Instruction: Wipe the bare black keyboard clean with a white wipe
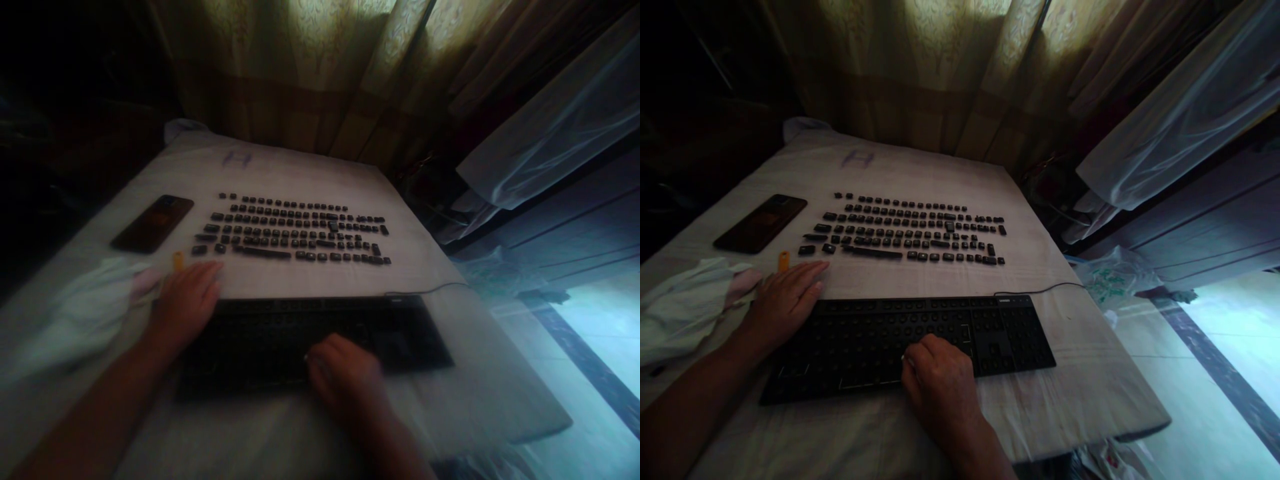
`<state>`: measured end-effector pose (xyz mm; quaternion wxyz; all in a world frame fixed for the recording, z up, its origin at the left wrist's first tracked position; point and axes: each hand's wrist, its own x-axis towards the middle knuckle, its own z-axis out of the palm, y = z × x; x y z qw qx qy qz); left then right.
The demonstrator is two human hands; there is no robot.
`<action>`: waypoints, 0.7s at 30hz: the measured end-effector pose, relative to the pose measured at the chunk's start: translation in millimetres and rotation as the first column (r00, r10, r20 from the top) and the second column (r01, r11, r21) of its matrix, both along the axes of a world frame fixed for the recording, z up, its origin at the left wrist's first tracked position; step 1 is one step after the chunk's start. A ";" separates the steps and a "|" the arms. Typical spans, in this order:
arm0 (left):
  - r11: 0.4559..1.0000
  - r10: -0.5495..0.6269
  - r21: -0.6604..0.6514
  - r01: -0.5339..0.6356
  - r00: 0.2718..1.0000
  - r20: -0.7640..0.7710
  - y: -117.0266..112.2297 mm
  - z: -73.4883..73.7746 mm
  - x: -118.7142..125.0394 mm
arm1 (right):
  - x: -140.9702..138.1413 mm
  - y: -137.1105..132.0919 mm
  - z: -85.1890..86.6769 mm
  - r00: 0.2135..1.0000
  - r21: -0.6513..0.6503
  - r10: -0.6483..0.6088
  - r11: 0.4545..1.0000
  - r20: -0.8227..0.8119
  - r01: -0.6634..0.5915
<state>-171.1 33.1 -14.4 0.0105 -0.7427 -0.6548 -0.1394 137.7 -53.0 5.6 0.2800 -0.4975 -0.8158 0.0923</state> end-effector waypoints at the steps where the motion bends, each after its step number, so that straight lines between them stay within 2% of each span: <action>1: 1.000 0.000 0.000 0.000 1.000 0.000 0.0 -0.3 -0.1 | 0.1 -0.3 -0.2 1.000 -0.001 0.000 1.000 -0.001 0.000; 8: 1.000 -0.004 0.004 0.004 1.000 -0.001 -0.4 -3.1 -1.3 | -0.2 -1.7 0.8 1.000 0.006 -0.010 1.000 -0.016 0.010; 12: 1.000 -0.008 0.008 0.008 1.000 -0.001 -0.1 -3.6 -1.4 | 0.3 0.6 1.5 1.000 0.015 0.025 1.000 0.014 -0.025; 16: 1.000 -0.005 0.010 0.005 1.000 -0.002 -0.1 -4.1 -1.4 | 0.0 0.4 1.0 1.000 0.005 -0.014 1.000 0.014 0.014; 21: 1.000 -0.003 0.012 0.003 1.000 0.004 -0.1 -3.9 -1.1 | -0.2 -2.4 -0.2 1.000 -0.011 -0.004 1.000 0.000 0.004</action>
